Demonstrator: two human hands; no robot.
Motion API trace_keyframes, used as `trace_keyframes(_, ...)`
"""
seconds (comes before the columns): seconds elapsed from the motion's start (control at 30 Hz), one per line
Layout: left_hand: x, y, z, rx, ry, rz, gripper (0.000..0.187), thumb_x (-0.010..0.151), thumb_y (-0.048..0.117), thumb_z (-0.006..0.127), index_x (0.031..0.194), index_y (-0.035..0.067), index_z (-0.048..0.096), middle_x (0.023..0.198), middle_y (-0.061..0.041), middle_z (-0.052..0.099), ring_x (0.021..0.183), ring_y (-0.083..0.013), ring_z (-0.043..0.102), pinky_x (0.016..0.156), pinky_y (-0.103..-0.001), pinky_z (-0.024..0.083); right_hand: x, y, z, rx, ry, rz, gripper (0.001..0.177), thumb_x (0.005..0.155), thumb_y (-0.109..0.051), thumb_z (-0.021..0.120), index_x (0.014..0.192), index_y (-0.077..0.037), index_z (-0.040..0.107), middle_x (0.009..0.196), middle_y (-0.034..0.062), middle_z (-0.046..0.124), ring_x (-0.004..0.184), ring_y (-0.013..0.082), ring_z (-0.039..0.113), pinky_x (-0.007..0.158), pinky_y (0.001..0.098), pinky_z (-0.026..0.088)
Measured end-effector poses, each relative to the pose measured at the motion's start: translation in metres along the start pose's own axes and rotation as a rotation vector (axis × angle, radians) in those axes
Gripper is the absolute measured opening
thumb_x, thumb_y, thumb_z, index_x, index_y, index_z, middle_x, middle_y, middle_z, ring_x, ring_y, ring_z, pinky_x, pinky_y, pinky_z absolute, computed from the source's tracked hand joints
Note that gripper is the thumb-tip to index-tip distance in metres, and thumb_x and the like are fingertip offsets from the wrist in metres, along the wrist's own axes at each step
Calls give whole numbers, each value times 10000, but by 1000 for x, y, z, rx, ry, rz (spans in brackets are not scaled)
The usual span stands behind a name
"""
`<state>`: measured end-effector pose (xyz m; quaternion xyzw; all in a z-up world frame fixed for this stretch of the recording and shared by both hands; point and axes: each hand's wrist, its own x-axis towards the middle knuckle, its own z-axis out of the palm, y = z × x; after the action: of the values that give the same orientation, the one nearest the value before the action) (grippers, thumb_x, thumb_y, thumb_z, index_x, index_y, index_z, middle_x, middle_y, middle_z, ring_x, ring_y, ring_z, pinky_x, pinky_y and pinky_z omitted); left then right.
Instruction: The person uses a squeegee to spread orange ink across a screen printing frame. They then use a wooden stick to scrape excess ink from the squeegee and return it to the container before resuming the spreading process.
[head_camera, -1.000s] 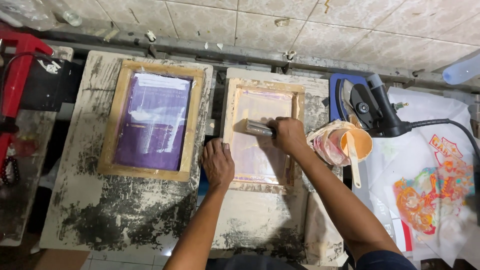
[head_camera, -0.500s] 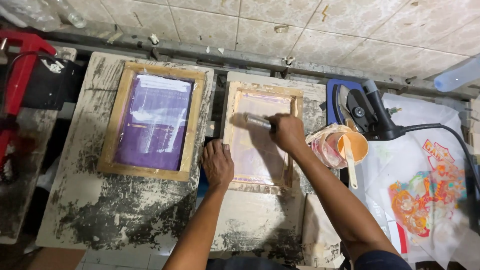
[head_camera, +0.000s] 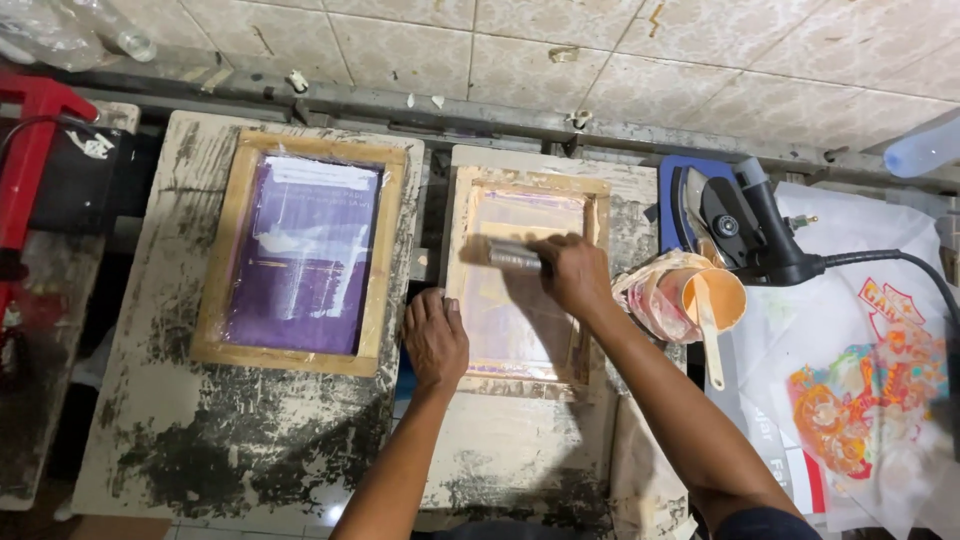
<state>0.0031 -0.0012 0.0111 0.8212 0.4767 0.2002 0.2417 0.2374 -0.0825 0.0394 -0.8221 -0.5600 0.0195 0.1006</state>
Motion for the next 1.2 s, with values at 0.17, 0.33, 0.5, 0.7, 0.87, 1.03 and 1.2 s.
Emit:
trace_keyframes(0.17, 0, 1, -8, -10, 7, 36, 382, 1129, 383, 308, 1208, 111, 564, 1076, -108, 548, 993, -325, 588, 874, -491, 478, 78, 31, 27, -97, 19, 0, 110, 710, -234, 780, 804, -234, 724, 748, -20, 697, 787, 263, 726, 693, 439, 619)
trace_keyframes(0.33, 1, 2, -4, 5, 32, -2, 386, 1127, 384, 310, 1213, 113, 570, 1076, -114, 556, 1000, -328, 595, 879, -492, 481, 71, 12, 23, -94, -79, -57, 86, 714, -226, 766, 789, -206, 729, 744, 15, 707, 791, 282, 734, 693, 451, 621)
trace_keyframes(0.5, -1, 3, -7, 19, -10, 16, 369, 1129, 373, 303, 1197, 110, 552, 1083, -110, 543, 999, -320, 585, 882, -482, 477, 7, -19, 5, -54, -170, -110, 62, 718, -225, 729, 780, -228, 726, 744, -8, 692, 799, 248, 726, 679, 414, 619)
trace_keyframes(0.7, -4, -3, 0, 54, 65, 52, 347, 1122, 380, 333, 1216, 133, 557, 1090, -90, 546, 1010, -307, 588, 886, -471, 481, -35, -32, -14, 10, -282, -122, 106, 715, -174, 703, 798, -226, 744, 759, -3, 710, 811, 268, 730, 708, 432, 621)
trace_keyframes(0.87, -2, 2, -2, 18, 34, 36, 366, 1130, 387, 300, 1219, 134, 548, 1095, -92, 538, 1023, -318, 583, 889, -493, 473, 3, -10, -4, -63, 54, -59, 97, 790, -180, 716, 868, -220, 757, 748, 9, 680, 761, 265, 707, 640, 419, 588)
trace_keyframes(1.03, 3, 1, -3, 30, 50, 38, 368, 1125, 394, 313, 1222, 141, 563, 1094, -90, 551, 1015, -317, 588, 885, -495, 480, -8, -20, 35, -102, 220, -62, 166, 872, -198, 686, 1007, -226, 779, 856, 24, 728, 839, 257, 707, 687, 379, 585)
trace_keyframes(1.2, 1, 3, -10, -14, 2, 6, 397, 1127, 404, 284, 1236, 134, 554, 1089, -101, 546, 1034, -317, 587, 897, -496, 481, -33, -21, 5, 14, 19, -49, 131, 777, -168, 719, 881, -233, 766, 801, 5, 710, 795, 264, 700, 677, 397, 585)
